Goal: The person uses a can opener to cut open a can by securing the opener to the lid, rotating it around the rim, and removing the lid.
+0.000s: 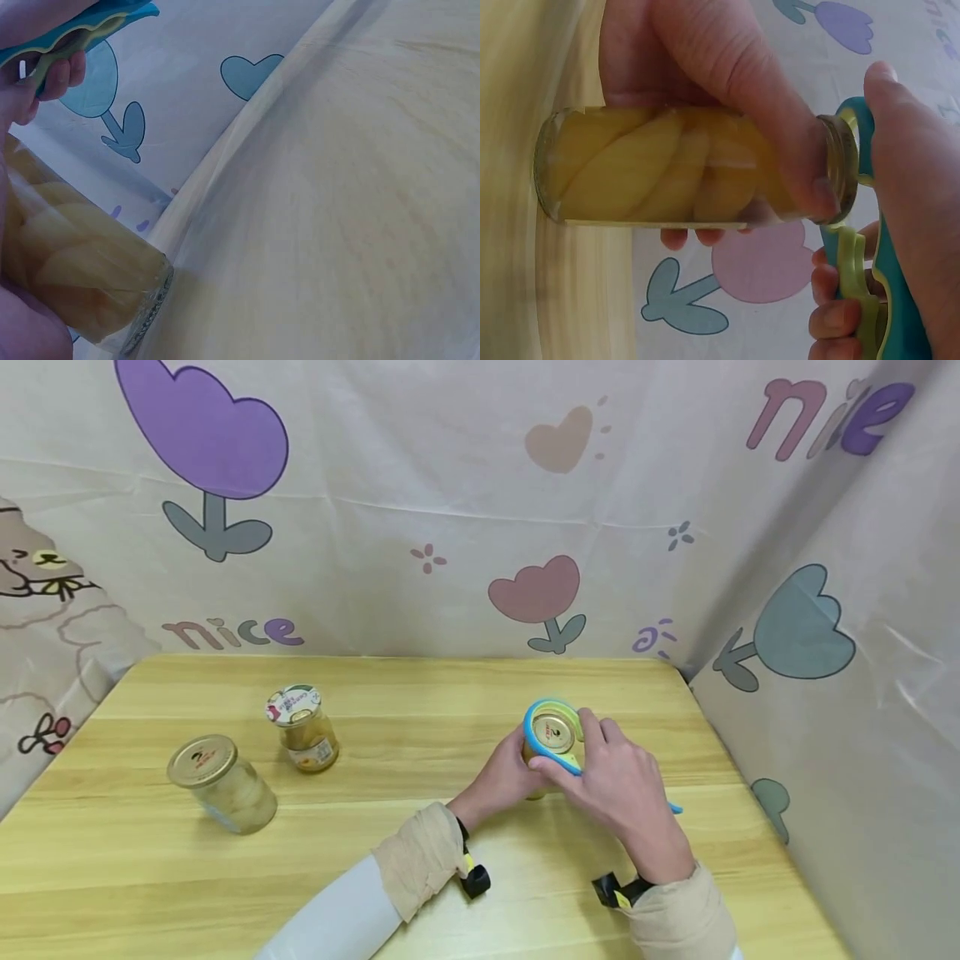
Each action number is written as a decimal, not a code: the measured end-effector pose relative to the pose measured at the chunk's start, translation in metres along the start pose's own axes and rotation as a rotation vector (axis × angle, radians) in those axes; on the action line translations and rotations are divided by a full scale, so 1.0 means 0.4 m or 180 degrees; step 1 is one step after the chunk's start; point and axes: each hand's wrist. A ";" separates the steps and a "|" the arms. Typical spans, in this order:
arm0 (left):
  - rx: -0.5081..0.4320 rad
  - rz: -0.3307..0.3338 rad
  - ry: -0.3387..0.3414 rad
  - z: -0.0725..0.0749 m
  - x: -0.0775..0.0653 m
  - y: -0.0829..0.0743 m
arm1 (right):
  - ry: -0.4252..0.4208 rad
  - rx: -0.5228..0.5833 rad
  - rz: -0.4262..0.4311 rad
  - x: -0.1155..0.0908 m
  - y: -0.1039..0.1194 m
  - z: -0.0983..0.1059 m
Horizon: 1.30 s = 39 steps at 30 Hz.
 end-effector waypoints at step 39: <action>0.0012 -0.0152 0.0114 0.003 0.001 0.004 | -0.0403 -0.0741 0.0238 -0.005 0.012 0.003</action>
Point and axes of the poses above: each hand's wrist, its own x-axis towards the middle knuckle, its own z-axis out of the back of the hand, y = z × x, and after that the axes turned 6 degrees about y, right-handed
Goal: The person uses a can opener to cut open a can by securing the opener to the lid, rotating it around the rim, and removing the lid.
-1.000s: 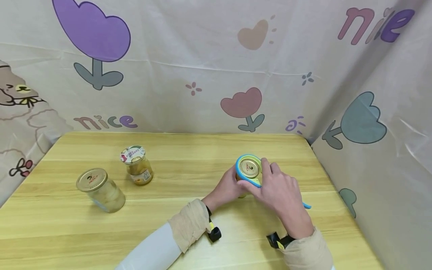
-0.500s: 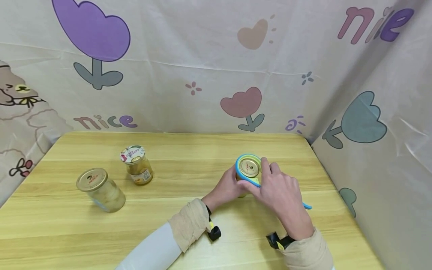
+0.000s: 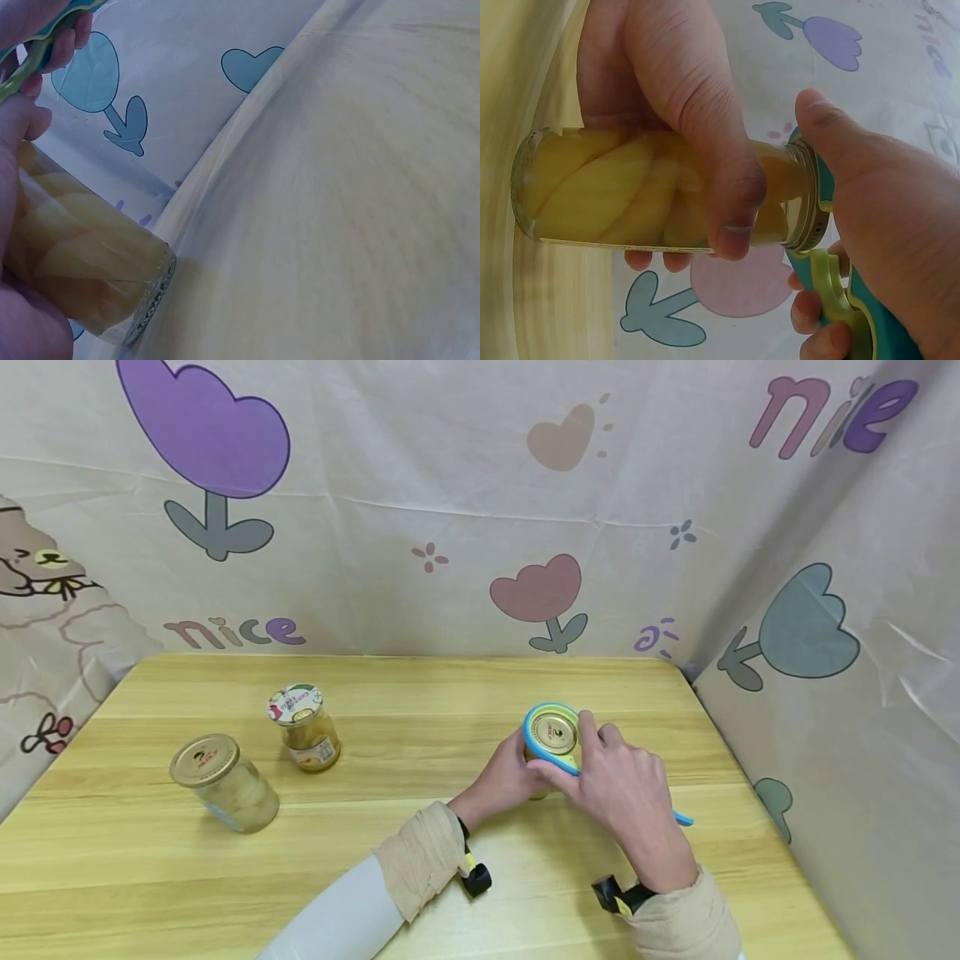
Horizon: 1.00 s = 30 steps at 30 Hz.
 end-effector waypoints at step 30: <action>-0.0160 -0.0030 0.0092 -0.004 0.003 0.007 | 0.0007 0.0003 0.0155 -0.003 -0.018 0.006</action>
Point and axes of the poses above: each hand's wrist, its own x-axis towards the middle knuckle, its own z-axis out of the back of the hand, y = z × x, and after that the axes turned 6 degrees about y, right-handed
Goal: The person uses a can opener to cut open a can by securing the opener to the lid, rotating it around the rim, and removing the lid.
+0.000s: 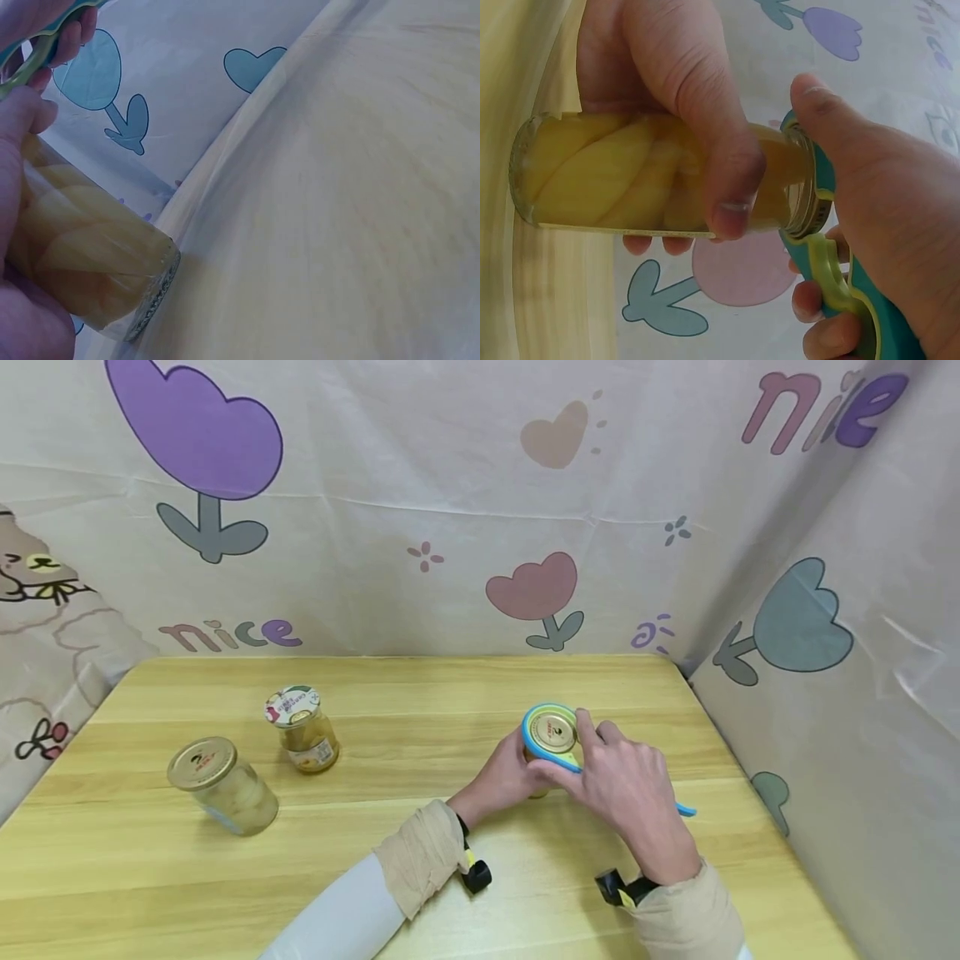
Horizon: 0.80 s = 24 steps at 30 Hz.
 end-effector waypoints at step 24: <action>0.0057 0.0172 0.0015 0.008 -0.008 -0.012 | -0.0166 0.0208 0.0508 0.019 -0.036 -0.015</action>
Point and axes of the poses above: each hand's wrist, its own x-axis towards the middle knuckle, its own z-axis out of the back of the hand, y = z × x, and after that the axes turned 6 degrees about y, right-handed
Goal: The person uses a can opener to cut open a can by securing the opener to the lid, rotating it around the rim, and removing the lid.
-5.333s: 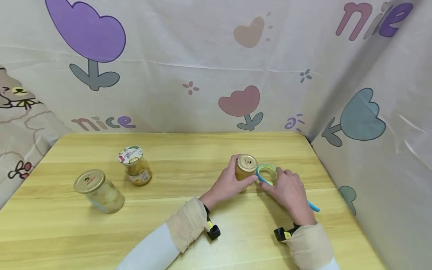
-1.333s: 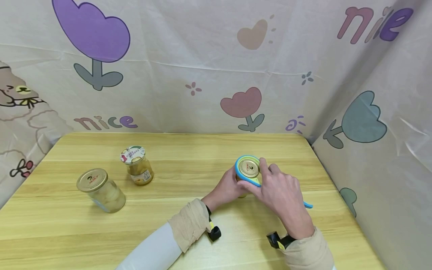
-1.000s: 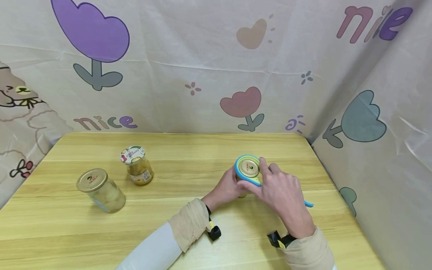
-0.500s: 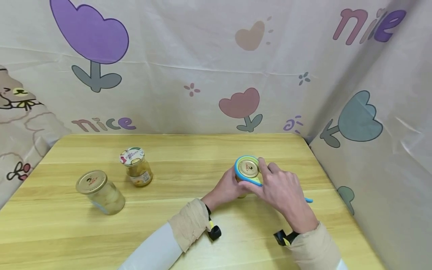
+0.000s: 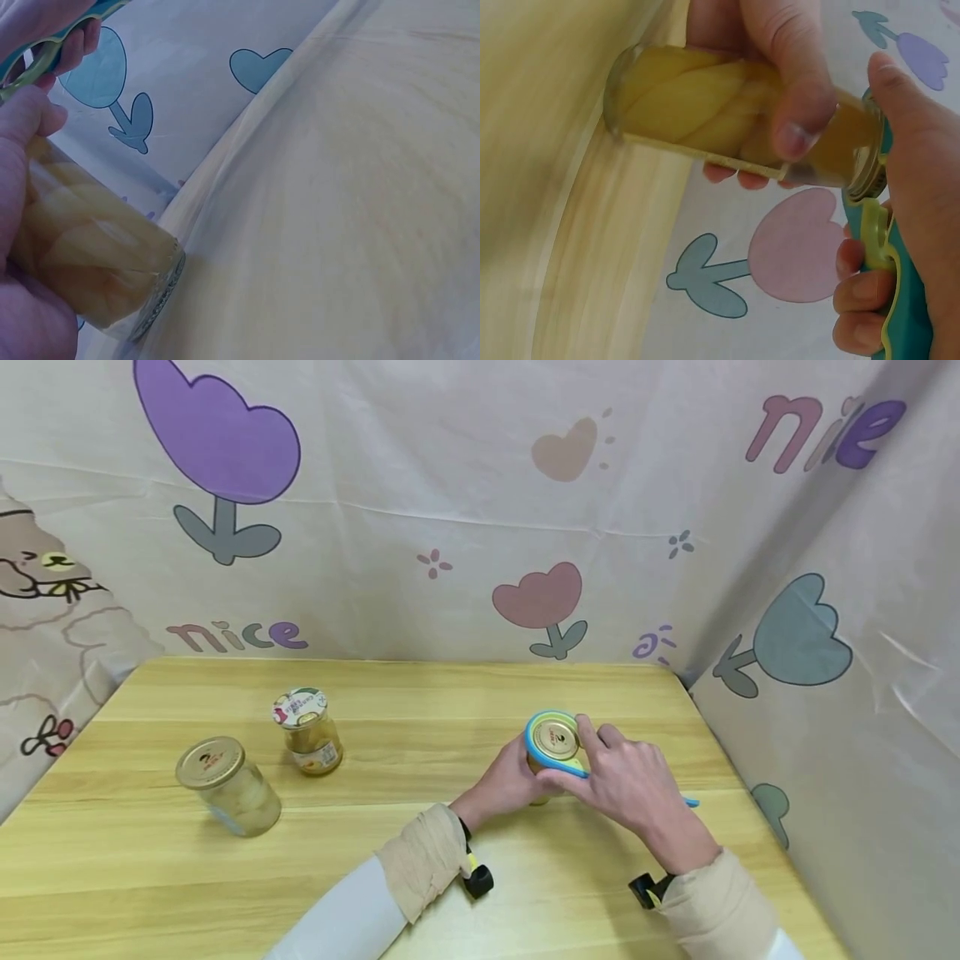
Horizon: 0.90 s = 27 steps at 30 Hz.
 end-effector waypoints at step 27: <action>-0.0309 -0.0212 0.0397 0.015 0.002 0.016 | -0.0316 0.0053 0.1058 0.033 -0.077 -0.030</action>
Point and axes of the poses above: each hand's wrist, its own x-axis towards the middle knuckle, its own z-axis out of the back of the hand, y = z × x, and after that the axes turned 6 degrees about y, right-handed
